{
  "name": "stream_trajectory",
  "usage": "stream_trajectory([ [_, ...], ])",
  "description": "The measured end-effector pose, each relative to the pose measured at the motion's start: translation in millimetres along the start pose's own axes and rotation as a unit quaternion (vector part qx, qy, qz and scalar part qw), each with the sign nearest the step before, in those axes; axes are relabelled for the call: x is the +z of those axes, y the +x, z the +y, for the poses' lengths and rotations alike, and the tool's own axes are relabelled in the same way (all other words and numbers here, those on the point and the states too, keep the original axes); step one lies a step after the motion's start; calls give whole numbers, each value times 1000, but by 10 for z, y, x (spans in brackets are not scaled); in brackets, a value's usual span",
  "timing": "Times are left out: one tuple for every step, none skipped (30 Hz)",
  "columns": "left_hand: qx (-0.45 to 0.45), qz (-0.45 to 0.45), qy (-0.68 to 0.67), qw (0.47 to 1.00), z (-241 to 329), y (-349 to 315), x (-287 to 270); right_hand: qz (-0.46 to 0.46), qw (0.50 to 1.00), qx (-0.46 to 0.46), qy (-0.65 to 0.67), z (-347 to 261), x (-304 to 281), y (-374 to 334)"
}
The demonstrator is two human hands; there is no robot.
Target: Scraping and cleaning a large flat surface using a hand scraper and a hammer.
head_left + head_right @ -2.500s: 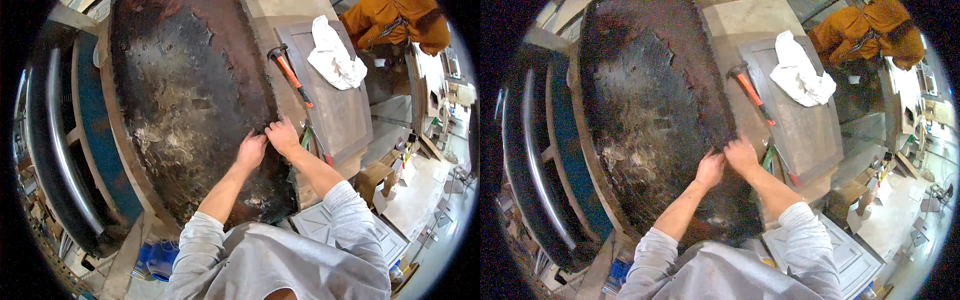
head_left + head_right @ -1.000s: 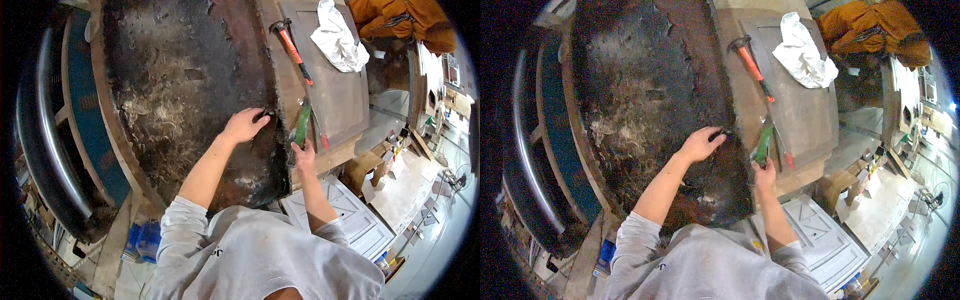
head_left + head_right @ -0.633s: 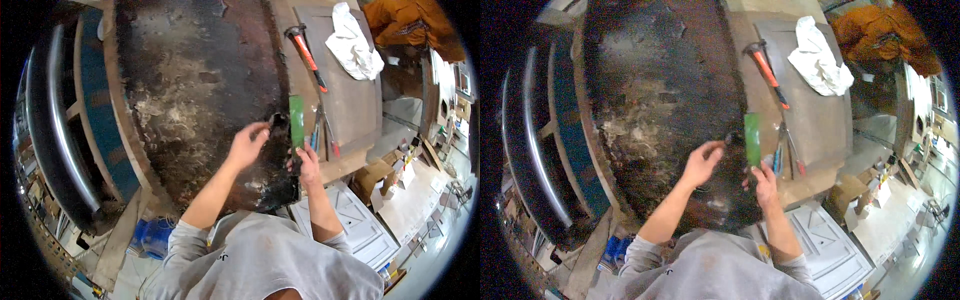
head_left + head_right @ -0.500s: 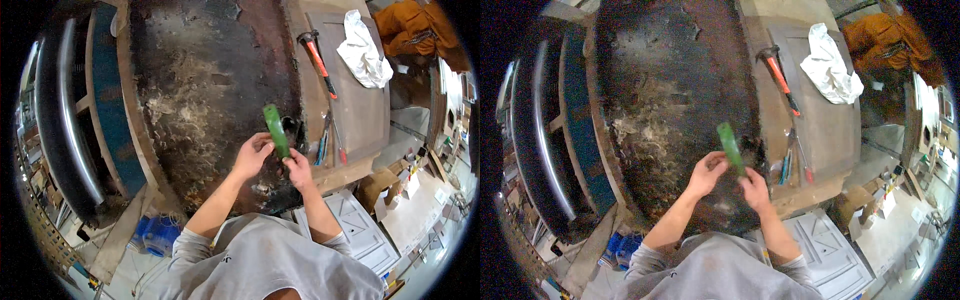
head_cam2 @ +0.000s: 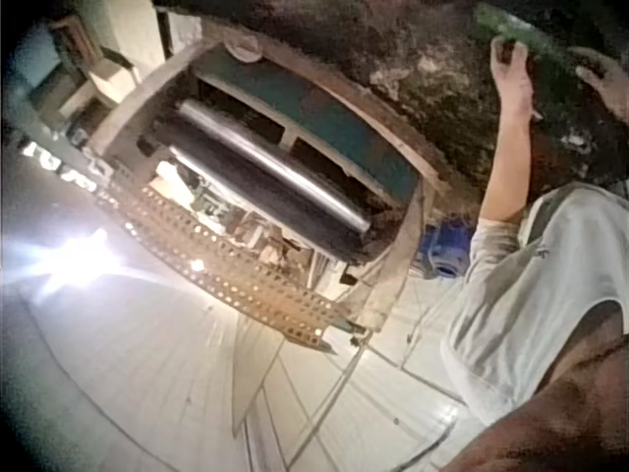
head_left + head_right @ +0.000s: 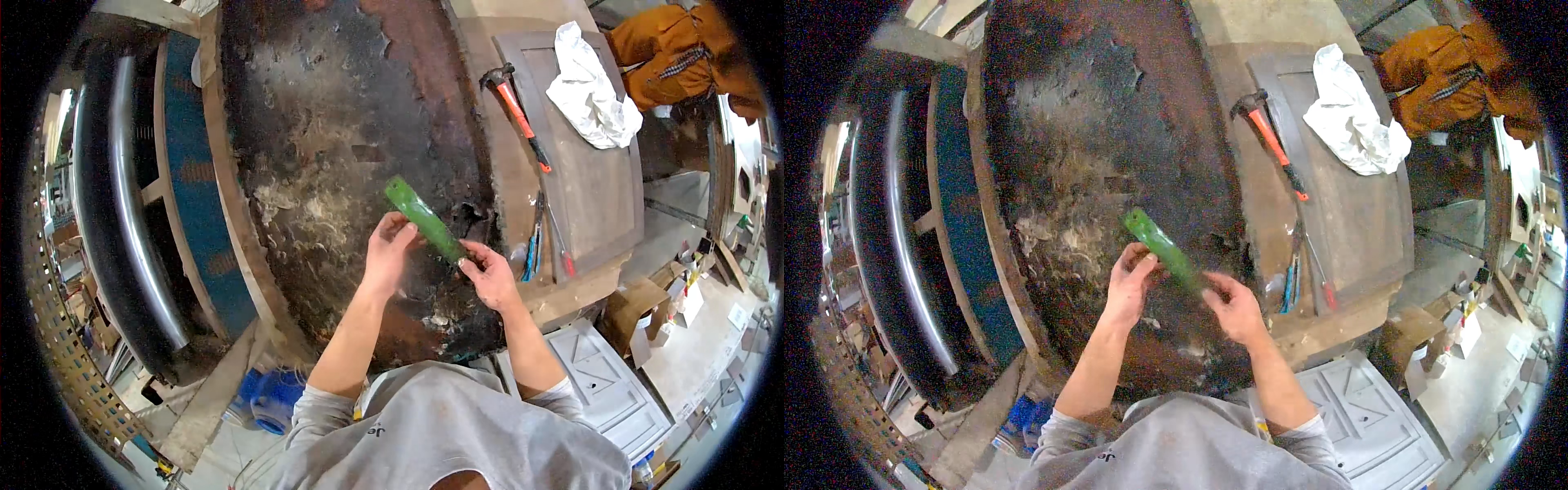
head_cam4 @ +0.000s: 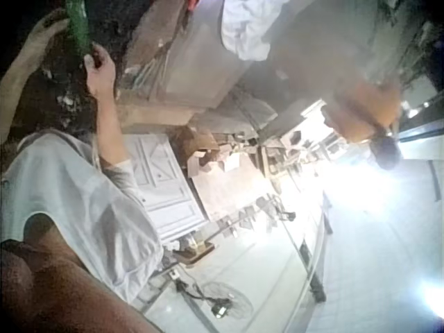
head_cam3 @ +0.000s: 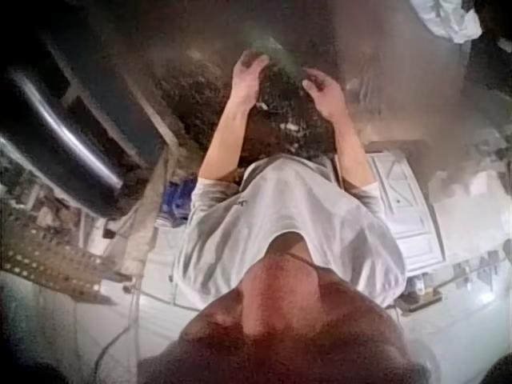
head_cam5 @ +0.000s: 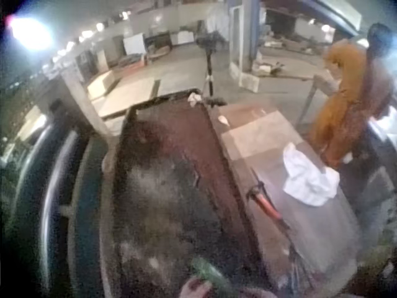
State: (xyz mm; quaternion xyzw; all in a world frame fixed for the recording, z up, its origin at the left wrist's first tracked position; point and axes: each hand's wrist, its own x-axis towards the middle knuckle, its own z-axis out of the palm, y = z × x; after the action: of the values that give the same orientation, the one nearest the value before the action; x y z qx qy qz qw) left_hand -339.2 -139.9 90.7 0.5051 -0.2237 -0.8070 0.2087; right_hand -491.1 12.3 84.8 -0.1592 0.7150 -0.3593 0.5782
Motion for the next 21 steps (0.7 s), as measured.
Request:
stream_trajectory([
  [13, -7, 15, 1000, 17, 32, 36, 4, 1000, -1, 2, 4, -14, 14],
  [12, -12, 17, 1000, 50, 62, 72, -31, 999, -16, 25, 17, -26, 28],
  [2, -23, -37, 999, 131, 61, 162, -62, 996, -29, 48, 4, -56, 4],
  [-10, -33, -91, 995, 180, 94, 225, -78, 995, -58, 0, -27, -56, 17],
  [-19, -68, -133, 989, 179, 187, 217, -94, 991, -85, -50, -76, -26, 51],
  [-6, -62, -108, 992, 216, 219, 278, -80, 989, -98, -81, -66, -14, 65],
  [6, -58, -83, 995, 268, 297, 342, -70, 990, -93, -84, -53, -88, 62],
  [34, -25, -77, 996, 334, 398, 443, -10, 991, -100, -87, -47, -165, 51],
  [61, 8, -69, 996, 422, 507, 553, 49, 989, -106, -90, -34, -225, 42],
  [98, -3, -116, 988, 533, 606, 632, 142, 984, -100, -41, 106, -325, 101],
  [131, -26, -145, 980, 557, 768, 662, 222, 972, -39, -64, 203, -494, 87],
  [120, -11, -147, 982, 572, 926, 669, 276, 960, -27, -21, 296, -651, 57],
  [110, 3, -150, 983, 601, 1052, 701, 311, 949, -32, -41, 481, -846, 74],
  [105, 1, -152, 983, 543, 1183, 741, 347, 935, -32, -60, 717, -1035, 103],
  [83, 17, -92, 992, 490, 1294, 757, 348, 935, -30, -63, 841, -1190, 112],
  [61, 33, -31, 997, 436, 1393, 781, 362, 927, -34, -88, 914, -1319, 137],
  [88, 11, -62, 994, 306, 1469, 879, 375, 919, -37, -112, 998, -1403, 173],
  [74, 27, -36, 996, 214, 1533, 850, 369, 918, -1, -145, 687, -1336, 243],
  [57, 35, -13, 998, 111, 1592, 870, 368, 918, 1, -147, 572, -1349, 351],
  [81, 42, -3, 996, -37, 1665, 886, 372, 914, -47, -157, 489, -1371, 478],
  [103, 47, 6, 994, -180, 1725, 932, 378, 906, -94, -166, 385, -1401, 598],
])
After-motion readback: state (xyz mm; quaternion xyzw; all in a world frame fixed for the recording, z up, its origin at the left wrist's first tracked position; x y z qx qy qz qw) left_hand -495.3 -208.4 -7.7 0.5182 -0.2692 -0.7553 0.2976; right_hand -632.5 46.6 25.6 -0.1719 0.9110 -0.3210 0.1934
